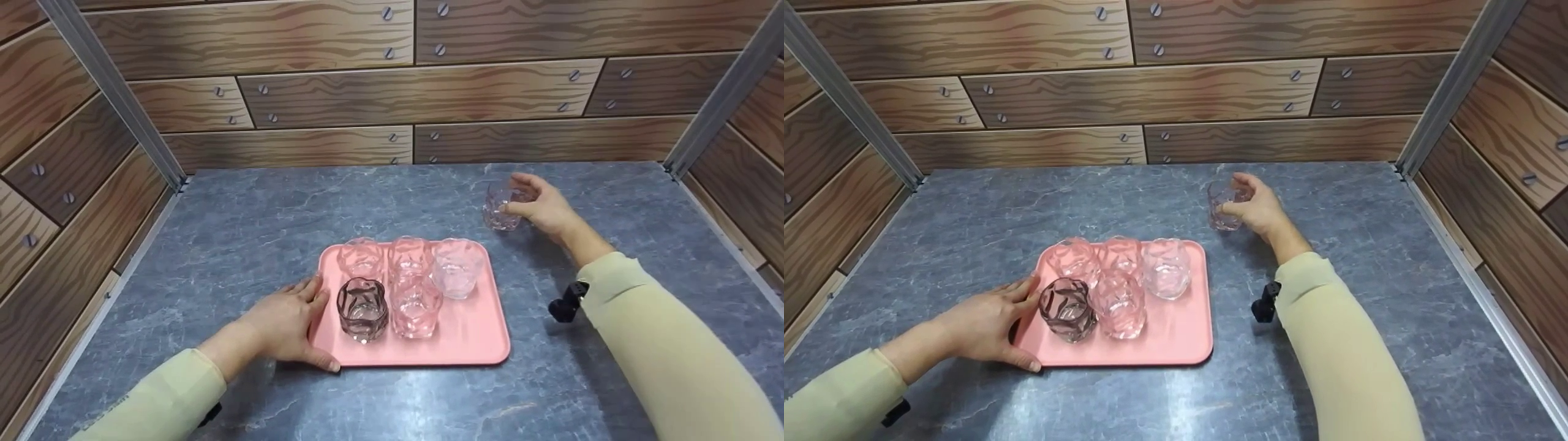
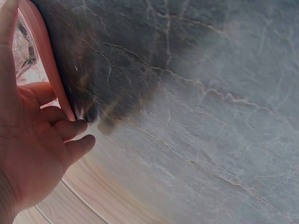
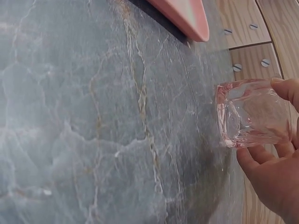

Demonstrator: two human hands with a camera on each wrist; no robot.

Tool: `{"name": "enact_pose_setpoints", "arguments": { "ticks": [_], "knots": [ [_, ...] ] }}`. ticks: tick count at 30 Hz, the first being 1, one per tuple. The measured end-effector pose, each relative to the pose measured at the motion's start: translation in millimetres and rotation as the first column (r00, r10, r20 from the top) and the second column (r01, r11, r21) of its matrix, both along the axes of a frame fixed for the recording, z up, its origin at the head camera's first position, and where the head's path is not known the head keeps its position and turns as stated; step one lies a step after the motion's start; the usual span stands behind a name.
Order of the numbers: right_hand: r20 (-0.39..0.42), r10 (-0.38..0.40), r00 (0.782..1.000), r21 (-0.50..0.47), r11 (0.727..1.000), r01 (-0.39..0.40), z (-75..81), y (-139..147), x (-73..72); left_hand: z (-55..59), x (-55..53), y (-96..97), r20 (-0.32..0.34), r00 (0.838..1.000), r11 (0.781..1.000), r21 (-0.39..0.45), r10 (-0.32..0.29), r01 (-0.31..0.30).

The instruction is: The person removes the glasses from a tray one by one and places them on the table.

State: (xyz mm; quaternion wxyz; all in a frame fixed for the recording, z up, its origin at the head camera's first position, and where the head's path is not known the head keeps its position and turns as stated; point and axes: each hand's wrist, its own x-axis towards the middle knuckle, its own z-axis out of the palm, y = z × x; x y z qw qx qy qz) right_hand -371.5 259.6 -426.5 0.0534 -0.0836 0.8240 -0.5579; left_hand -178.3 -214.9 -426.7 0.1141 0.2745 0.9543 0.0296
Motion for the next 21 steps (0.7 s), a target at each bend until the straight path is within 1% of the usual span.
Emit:
{"name": "enact_pose_setpoints", "arguments": {
  "ticks": [3,6,9,11,15,18,21],
  "knots": [
    [0.022,0.013,1.0,0.025,1.0,-0.014,3.3,2.4,0.7,-0.2,-0.4,0.3,-0.001,1.0,1.0,0.003,-0.002,0.002],
    [0.032,0.021,0.999,0.027,0.999,-0.022,9.5,4.9,0.9,-0.3,-0.6,0.2,-0.001,1.0,1.0,-0.002,0.003,-0.003],
    [0.015,0.015,1.0,0.027,1.0,-0.016,18.0,8.3,3.5,-0.2,-0.5,0.5,0.002,1.0,1.0,-0.002,0.006,-0.006],
    [-0.014,0.013,1.0,0.018,1.0,-0.013,23.9,10.3,6.3,-0.3,-0.6,0.7,0.004,1.0,1.0,-0.002,0.006,-0.006],
    [-0.108,-0.001,0.994,0.011,1.0,0.002,36.6,11.4,16.4,-0.7,-0.8,1.1,0.002,1.0,1.0,0.0,0.005,-0.005],
    [-0.169,-0.016,0.986,0.0,1.0,0.017,46.2,7.6,30.1,-1.1,-0.8,0.8,0.0,1.0,1.0,0.004,0.006,-0.006],
    [-0.225,-0.012,0.974,-0.027,1.0,0.006,53.5,-1.5,47.1,-0.9,-0.4,0.0,-0.001,1.0,1.0,0.0,0.007,-0.007]
  ]
}}
